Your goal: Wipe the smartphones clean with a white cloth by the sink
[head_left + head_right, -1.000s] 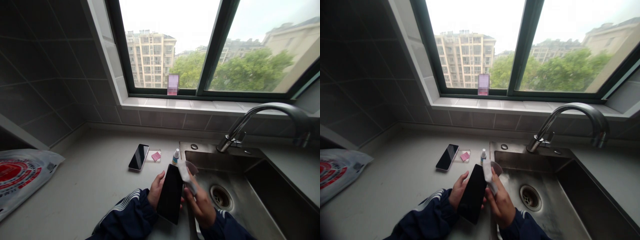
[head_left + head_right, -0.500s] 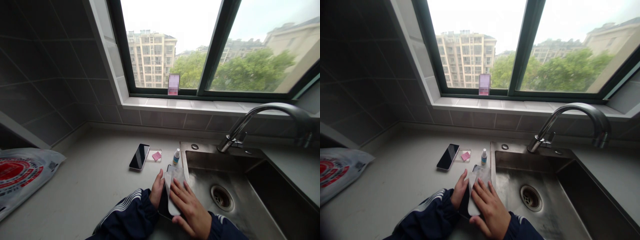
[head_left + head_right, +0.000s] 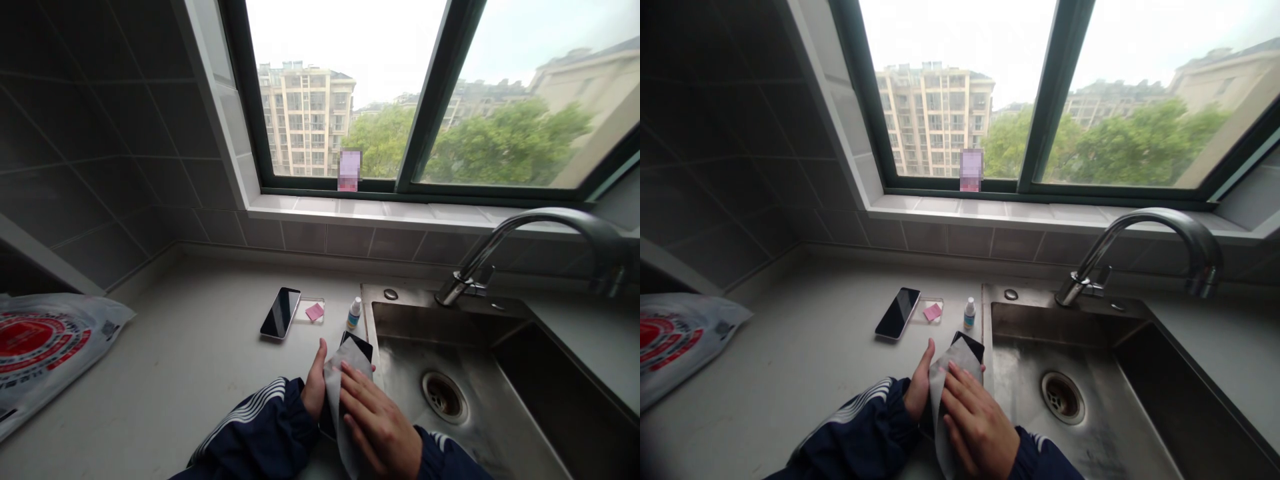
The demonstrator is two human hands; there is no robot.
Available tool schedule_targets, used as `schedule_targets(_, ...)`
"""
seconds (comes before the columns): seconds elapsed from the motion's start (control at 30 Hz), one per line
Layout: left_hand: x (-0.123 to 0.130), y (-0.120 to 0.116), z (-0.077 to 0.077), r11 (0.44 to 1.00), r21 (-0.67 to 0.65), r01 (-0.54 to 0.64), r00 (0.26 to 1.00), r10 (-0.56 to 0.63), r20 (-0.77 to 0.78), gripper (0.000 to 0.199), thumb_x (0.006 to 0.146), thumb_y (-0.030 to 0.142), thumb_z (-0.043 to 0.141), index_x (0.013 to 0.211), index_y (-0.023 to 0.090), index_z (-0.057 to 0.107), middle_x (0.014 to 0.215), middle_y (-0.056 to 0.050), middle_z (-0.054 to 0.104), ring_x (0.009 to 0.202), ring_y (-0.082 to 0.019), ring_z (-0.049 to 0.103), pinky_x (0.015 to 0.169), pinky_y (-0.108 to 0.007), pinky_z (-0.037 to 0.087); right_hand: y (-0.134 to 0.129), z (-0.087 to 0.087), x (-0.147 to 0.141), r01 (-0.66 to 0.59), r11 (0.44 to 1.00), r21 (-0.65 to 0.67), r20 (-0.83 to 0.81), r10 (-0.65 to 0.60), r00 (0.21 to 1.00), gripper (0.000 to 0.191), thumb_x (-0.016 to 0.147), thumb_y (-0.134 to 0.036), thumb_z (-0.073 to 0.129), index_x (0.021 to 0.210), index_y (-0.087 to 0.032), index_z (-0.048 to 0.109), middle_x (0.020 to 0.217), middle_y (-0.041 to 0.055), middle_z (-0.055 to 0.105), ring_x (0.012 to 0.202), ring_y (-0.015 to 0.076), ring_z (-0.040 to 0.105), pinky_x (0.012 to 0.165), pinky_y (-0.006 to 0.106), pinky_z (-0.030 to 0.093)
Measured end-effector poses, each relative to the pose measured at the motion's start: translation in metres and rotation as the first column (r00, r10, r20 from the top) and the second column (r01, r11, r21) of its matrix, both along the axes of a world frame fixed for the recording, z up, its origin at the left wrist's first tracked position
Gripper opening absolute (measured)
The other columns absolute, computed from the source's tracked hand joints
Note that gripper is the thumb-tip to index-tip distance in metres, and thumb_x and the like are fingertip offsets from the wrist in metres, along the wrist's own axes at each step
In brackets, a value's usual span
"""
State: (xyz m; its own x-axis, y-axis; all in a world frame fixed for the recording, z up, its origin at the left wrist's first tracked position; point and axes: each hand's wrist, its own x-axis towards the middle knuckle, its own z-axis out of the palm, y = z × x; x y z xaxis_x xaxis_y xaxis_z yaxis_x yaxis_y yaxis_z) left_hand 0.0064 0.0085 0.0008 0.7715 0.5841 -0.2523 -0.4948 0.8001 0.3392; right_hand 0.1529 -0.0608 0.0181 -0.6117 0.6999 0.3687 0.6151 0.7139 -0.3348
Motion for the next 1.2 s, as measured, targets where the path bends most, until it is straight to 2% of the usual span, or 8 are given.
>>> schedule_targets(0.27,-0.001,0.001,-0.011,0.997,-0.055,-0.049,0.999,0.050,0.017,0.083,0.085,0.071,0.035,0.126,0.001,0.055,0.108,-0.021,0.069,0.110,-0.031,0.062,0.106,-0.043,0.037,0.009,-0.011,-0.011,0.080,0.996,0.025,0.038,-0.081,0.996,0.053,0.090,-0.009,0.045,0.143,-0.010,0.039,0.154,0.0134,0.030,0.145,0.0297,0.018,0.114,0.050,0.032)
schedule_targets(0.47,-0.001,0.008,-0.007,0.975,-0.084,-0.205,0.979,0.204,-0.020,0.076,0.088,0.065,0.033,0.126,0.002,0.056,0.110,-0.020,0.069,0.111,-0.031,0.062,0.109,-0.042,0.033,0.014,0.001,-0.008,0.053,0.994,-0.097,0.138,-0.040,0.990,0.052,0.083,-0.012,0.047,0.136,-0.014,0.047,0.158,0.0110,0.018,0.145,0.0310,0.013,0.115,0.054,0.026)
schedule_targets(0.67,-0.011,0.016,-0.009,0.999,-0.031,0.038,0.994,-0.035,0.102,0.095,0.082,0.077,0.024,0.132,0.000,0.049,0.118,-0.024,0.064,0.118,-0.035,0.055,0.110,-0.047,0.028,0.012,0.016,0.005,-0.113,0.985,-0.128,0.059,0.121,0.991,0.044,0.093,-0.036,0.047,0.132,-0.017,0.051,0.153,0.0102,0.032,0.144,0.0273,0.021,0.116,0.049,0.022)
schedule_targets(0.8,-0.012,0.019,-0.015,0.995,-0.001,0.104,0.981,-0.102,0.167,0.097,0.081,0.079,0.020,0.137,0.003,0.044,0.124,-0.023,0.060,0.122,-0.036,0.051,0.111,-0.049,0.023,0.014,0.022,0.010,-0.155,0.976,-0.151,0.064,0.166,0.984,0.045,0.094,-0.043,0.046,0.133,-0.021,0.052,0.150,0.0092,0.038,0.142,0.0259,0.028,0.116,0.046,0.022)
schedule_targets(0.97,-0.008,0.016,-0.013,0.995,0.009,0.098,0.980,-0.098,0.172,0.092,0.082,0.077,0.023,0.136,0.005,0.045,0.124,-0.022,0.061,0.121,-0.036,0.052,0.111,-0.050,0.022,0.019,0.032,0.002,-0.116,0.979,-0.166,0.095,0.133,0.987,0.041,0.097,-0.041,0.044,0.129,-0.017,0.054,0.147,0.0113,0.043,0.140,0.0253,0.033,0.115,0.043,0.028)
schedule_targets(1.07,-0.007,0.013,-0.008,0.999,0.002,0.047,0.986,-0.046,0.160,0.088,0.084,0.073,0.028,0.134,0.002,0.047,0.121,-0.023,0.062,0.118,-0.036,0.055,0.110,-0.050,0.024,0.021,0.032,-0.003,-0.095,0.983,-0.159,0.106,0.112,0.988,0.050,0.097,-0.043,0.045,0.139,-0.015,0.045,0.150,0.0123,0.039,0.142,0.0261,0.027,0.116,0.044,0.028)
schedule_targets(1.2,-0.006,0.011,-0.004,0.998,-0.023,-0.060,0.991,0.063,0.116,0.081,0.086,0.068,0.033,0.132,0.003,0.050,0.118,-0.022,0.065,0.115,-0.034,0.058,0.111,-0.046,0.027,0.025,0.024,-0.003,-0.069,0.985,-0.158,0.158,0.095,0.983,0.060,0.096,-0.050,0.045,0.144,-0.015,0.039,0.155,0.0112,0.026,0.145,0.0289,0.018,0.116,0.048,0.024)
